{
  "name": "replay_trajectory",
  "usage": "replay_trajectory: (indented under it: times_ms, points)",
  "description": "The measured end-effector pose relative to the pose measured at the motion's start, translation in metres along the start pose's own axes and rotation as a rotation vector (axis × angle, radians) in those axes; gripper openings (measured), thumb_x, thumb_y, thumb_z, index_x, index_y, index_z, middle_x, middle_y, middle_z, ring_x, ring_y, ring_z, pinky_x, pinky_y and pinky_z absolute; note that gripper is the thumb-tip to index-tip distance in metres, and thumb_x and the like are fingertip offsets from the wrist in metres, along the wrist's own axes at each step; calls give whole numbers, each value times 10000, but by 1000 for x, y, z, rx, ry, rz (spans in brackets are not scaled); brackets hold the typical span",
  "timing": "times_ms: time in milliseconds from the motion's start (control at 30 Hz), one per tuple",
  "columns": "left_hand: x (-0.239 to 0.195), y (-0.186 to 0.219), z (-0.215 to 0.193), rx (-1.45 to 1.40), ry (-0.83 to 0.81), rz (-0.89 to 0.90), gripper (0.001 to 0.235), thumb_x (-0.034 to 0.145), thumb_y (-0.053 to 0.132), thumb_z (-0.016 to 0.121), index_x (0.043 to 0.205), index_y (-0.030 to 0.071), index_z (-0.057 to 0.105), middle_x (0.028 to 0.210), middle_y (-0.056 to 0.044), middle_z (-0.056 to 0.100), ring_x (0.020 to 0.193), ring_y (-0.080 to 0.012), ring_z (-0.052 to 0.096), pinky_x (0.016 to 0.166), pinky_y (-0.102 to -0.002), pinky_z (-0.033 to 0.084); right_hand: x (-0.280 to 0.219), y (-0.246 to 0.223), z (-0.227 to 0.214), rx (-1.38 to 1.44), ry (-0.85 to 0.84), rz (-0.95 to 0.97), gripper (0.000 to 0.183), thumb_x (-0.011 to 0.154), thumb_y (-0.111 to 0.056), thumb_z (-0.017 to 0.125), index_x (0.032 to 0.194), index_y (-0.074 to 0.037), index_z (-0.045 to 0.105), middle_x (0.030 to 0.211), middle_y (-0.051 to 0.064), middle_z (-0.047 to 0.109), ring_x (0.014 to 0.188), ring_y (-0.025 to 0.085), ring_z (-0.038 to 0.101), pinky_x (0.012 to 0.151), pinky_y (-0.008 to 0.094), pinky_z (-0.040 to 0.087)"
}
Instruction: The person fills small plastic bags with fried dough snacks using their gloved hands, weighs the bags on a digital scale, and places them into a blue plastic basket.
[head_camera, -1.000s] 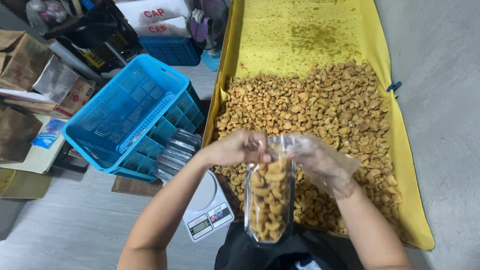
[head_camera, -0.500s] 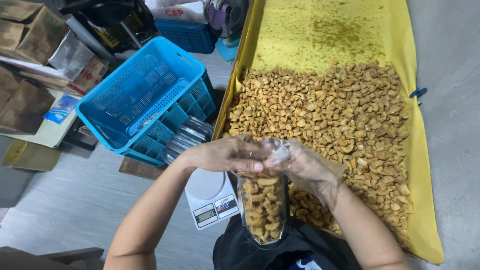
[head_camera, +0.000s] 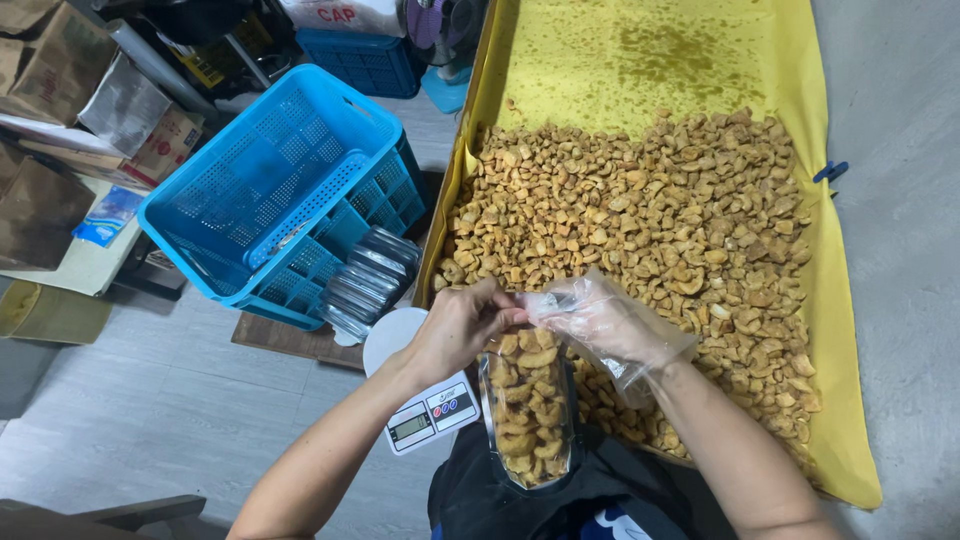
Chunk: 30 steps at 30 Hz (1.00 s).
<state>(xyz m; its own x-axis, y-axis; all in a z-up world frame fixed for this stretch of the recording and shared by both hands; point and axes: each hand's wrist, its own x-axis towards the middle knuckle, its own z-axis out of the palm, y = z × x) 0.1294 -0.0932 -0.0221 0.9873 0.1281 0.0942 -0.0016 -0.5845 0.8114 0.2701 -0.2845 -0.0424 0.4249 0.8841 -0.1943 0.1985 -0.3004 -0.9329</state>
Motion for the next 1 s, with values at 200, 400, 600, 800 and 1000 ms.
replay_trajectory:
  times_ms: [200, 400, 600, 800, 1000]
  points:
    - [20, -6, -46, -19, -354, -69, 267, 831, 312, 818, 884, 68, 724, 803, -59, 759, 769, -145, 719, 707, -285, 554, 15, 14, -1, 113, 9, 10, 350, 809, -203, 748, 1144, -100, 738, 992, 72, 800, 822, 129, 744, 715, 234, 625]
    - [13, 4, -42, 134, -335, -57, 199, 864, 267, 752, 927, 81, 721, 842, -52, 769, 734, -168, 759, 690, -283, 607, 30, 15, 12, -41, 35, 82, 529, 812, -261, 875, 1200, 13, 642, 1153, 125, 711, 1014, 132, 704, 899, 269, 567]
    - [-10, -2, -28, 84, -215, -86, 169, 917, 167, 722, 922, 3, 682, 809, -134, 749, 753, -220, 767, 697, -362, 617, 24, -2, 17, -94, -36, 146, 379, 812, -264, 829, 1036, 38, 782, 891, 231, 753, 775, 281, 660, 634, 428, 578]
    - [-8, -3, -50, -39, -248, -69, 518, 927, 141, 693, 1393, 57, 485, 847, -125, 791, 825, -179, 782, 724, -360, 599, 30, 33, -1, 249, -82, -44, 275, 864, -127, 742, 1121, -31, 763, 1071, 131, 805, 964, 184, 760, 899, 290, 608]
    - [12, 9, -53, 360, -364, -95, 249, 923, 278, 714, 1115, 127, 766, 902, -98, 791, 742, -191, 758, 721, -356, 618, 20, 30, 0, 154, -39, -146, 308, 888, -122, 711, 1192, -77, 730, 1181, 123, 776, 1056, 189, 758, 971, 304, 600]
